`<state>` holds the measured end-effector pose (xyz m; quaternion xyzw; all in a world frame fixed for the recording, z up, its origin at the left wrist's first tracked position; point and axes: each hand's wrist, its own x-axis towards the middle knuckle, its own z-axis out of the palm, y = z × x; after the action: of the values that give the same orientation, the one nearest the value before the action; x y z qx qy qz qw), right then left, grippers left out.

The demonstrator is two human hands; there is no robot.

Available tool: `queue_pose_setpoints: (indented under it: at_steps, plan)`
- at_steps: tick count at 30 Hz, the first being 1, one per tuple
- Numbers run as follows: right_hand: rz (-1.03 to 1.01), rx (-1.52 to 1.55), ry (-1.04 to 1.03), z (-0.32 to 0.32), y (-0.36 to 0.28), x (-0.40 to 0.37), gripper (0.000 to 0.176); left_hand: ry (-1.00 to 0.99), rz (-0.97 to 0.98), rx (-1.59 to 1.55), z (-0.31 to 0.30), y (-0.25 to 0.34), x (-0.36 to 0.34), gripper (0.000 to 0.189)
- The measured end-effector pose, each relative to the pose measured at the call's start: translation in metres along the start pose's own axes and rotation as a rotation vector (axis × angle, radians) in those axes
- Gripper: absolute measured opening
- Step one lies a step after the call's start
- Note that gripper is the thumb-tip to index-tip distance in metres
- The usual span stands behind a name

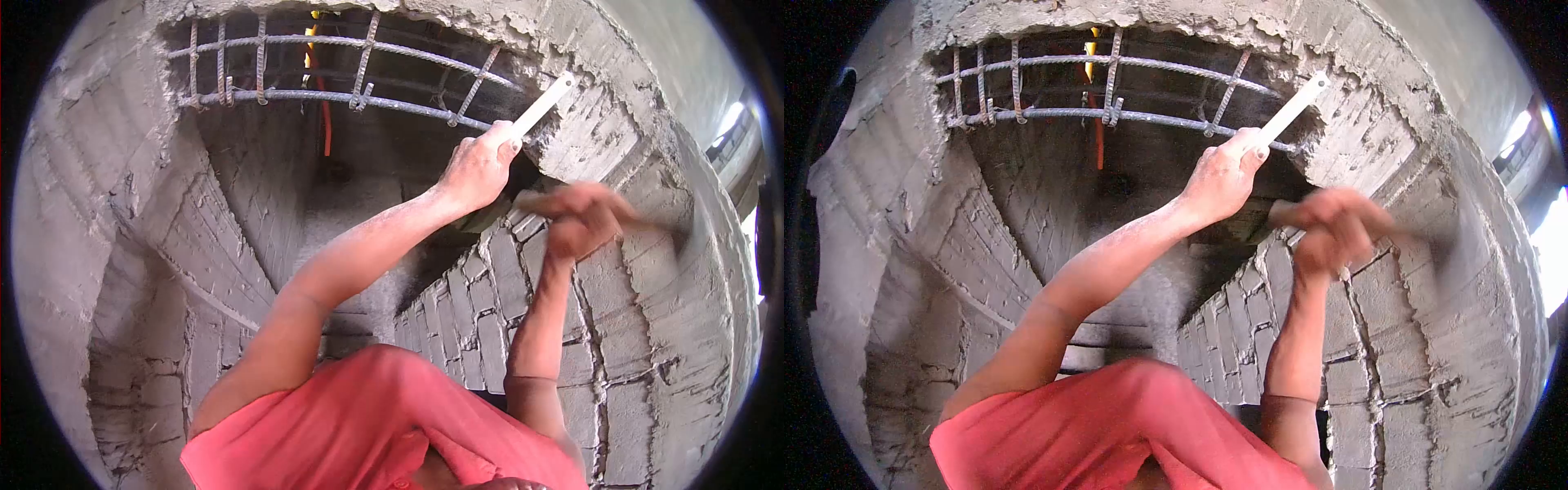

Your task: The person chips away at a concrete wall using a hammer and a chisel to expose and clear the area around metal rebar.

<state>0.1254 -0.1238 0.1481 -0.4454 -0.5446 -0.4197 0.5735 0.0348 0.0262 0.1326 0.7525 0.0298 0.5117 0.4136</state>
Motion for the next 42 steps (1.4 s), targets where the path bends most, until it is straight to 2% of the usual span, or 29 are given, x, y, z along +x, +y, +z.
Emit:
queue_pose_setpoints:
  at_steps: [1, 2, 3, 6, 7, 8, 9, 10, 11, 13, 14, 15, 16, 17, 19, 21, 22, 23, 25, 28, 29, 30, 31, 32, 35, 37, 39, 41, 42]
  plan:
    - [0.332, -0.201, -0.354, 0.003, -0.002, 0.0, 0.046, -0.001, 0.0, 0.0, 0.001, -0.001, 0.003, 0.027]
    - [0.866, 0.232, -0.234, 0.011, -0.005, -0.004, 0.038, 0.004, 0.017, 0.03, 0.001, -0.002, 0.003, 0.026]
    - [0.875, 0.235, -0.225, 0.006, -0.018, -0.009, 0.038, 0.004, 0.04, 0.065, 0.0, -0.004, 0.003, 0.026]
    - [0.566, 0.217, -0.046, -0.014, -0.045, 0.001, 0.027, -0.006, 0.014, 0.071, -0.004, 0.001, 0.001, 0.026]
    - [0.507, 0.523, 0.135, -0.022, -0.051, 0.008, 0.022, -0.017, 0.011, 0.078, -0.006, 0.002, 0.003, 0.026]
    - [0.426, 0.945, 0.199, -0.033, -0.064, 0.025, 0.037, -0.02, 0.003, 0.105, -0.008, 0.004, 0.003, 0.025]
    - [0.182, 0.781, 0.13, -0.044, -0.067, 0.033, 0.066, -0.021, 0.002, 0.108, -0.01, 0.008, 0.003, 0.025]
    - [0.028, 0.684, 0.225, -0.037, -0.092, 0.052, 0.074, -0.046, -0.035, 0.111, -0.013, 0.014, 0.004, 0.025]
    - [-0.157, 0.764, 0.205, -0.034, -0.1, 0.066, 0.078, -0.071, -0.071, 0.111, -0.013, 0.016, 0.004, 0.025]
    - [-0.213, 0.888, 0.088, -0.027, -0.061, 0.053, 0.075, -0.05, -0.05, 0.132, -0.011, 0.014, 0.002, 0.025]
    - [-0.172, 0.216, 0.217, -0.005, -0.031, 0.032, 0.063, -0.022, -0.02, 0.155, -0.01, 0.014, 0.002, 0.025]
    - [0.151, 0.05, -0.076, -0.003, -0.002, 0.004, 0.048, -0.021, -0.015, 0.154, -0.01, 0.014, 0.005, 0.025]
    - [0.762, 0.097, -0.224, 0.006, -0.01, 0.001, 0.038, -0.025, -0.028, 0.182, -0.009, 0.014, 0.006, 0.025]
    - [0.886, 0.262, -0.191, 0.007, -0.019, 0.001, 0.033, -0.04, -0.046, 0.215, -0.009, 0.014, 0.002, 0.026]
    - [0.693, 0.199, -0.118, -0.01, -0.038, 0.005, 0.03, -0.005, -0.028, 0.199, -0.013, 0.018, 0.011, 0.028]
    - [0.286, 0.19, 0.081, -0.027, -0.058, 0.023, 0.033, -0.051, -0.066, 0.198, -0.013, 0.022, 0.003, 0.03]
    - [0.195, 0.267, 0.067, -0.047, -0.072, 0.043, 0.047, -0.05, -0.084, 0.202, -0.012, 0.021, 0.004, 0.029]
    - [0.221, 0.654, 0.342, -0.06, -0.085, 0.067, 0.069, -0.048, -0.094, 0.204, -0.012, 0.022, 0.004, 0.029]
    - [-0.225, 0.793, 0.296, -0.082, -0.106, 0.101, 0.078, -0.061, -0.102, 0.195, -0.012, 0.023, 0.004, 0.028]
    - [-0.207, 0.511, 0.13, -0.059, -0.068, 0.056, 0.075, -0.062, -0.114, 0.193, -0.011, 0.022, 0.004, 0.027]
    - [-0.184, 0.191, 0.164, -0.025, -0.027, 0.022, 0.063, -0.054, -0.102, 0.195, -0.01, 0.021, 0.004, 0.027]
    - [0.049, -0.085, -0.176, -0.017, 0.007, -0.016, 0.045, -0.046, -0.094, 0.189, -0.008, 0.02, 0.009, 0.027]
    - [0.939, 0.207, -0.256, 0.003, -0.02, -0.01, 0.034, -0.029, -0.082, 0.213, -0.006, 0.017, 0.011, 0.027]
    - [0.964, 0.198, -0.242, -0.008, -0.035, -0.015, 0.034, -0.035, -0.077, 0.238, -0.004, 0.017, 0.005, 0.028]
    - [0.5, 0.305, -0.048, -0.021, -0.054, 0.016, 0.042, -0.04, -0.066, 0.136, -0.002, 0.02, 0.007, 0.028]
    - [0.306, 0.855, 0.079, -0.048, -0.068, 0.05, 0.06, -0.03, -0.103, 0.094, 0.0, 0.036, 0.013, 0.027]
    - [0.049, 0.816, -0.009, -0.085, -0.086, 0.089, 0.077, -0.248, -0.1, -0.02, -0.007, 0.065, 0.027, 0.027]
    - [-0.115, 0.709, 0.103, -0.119, -0.102, 0.108, 0.071, -0.251, -0.136, -0.017, 0.0, 0.076, 0.038, 0.029]
    - [-0.158, 0.728, 0.078, -0.131, -0.109, 0.106, 0.07, -0.19, -0.042, 0.015, 0.007, 0.062, 0.041, 0.028]
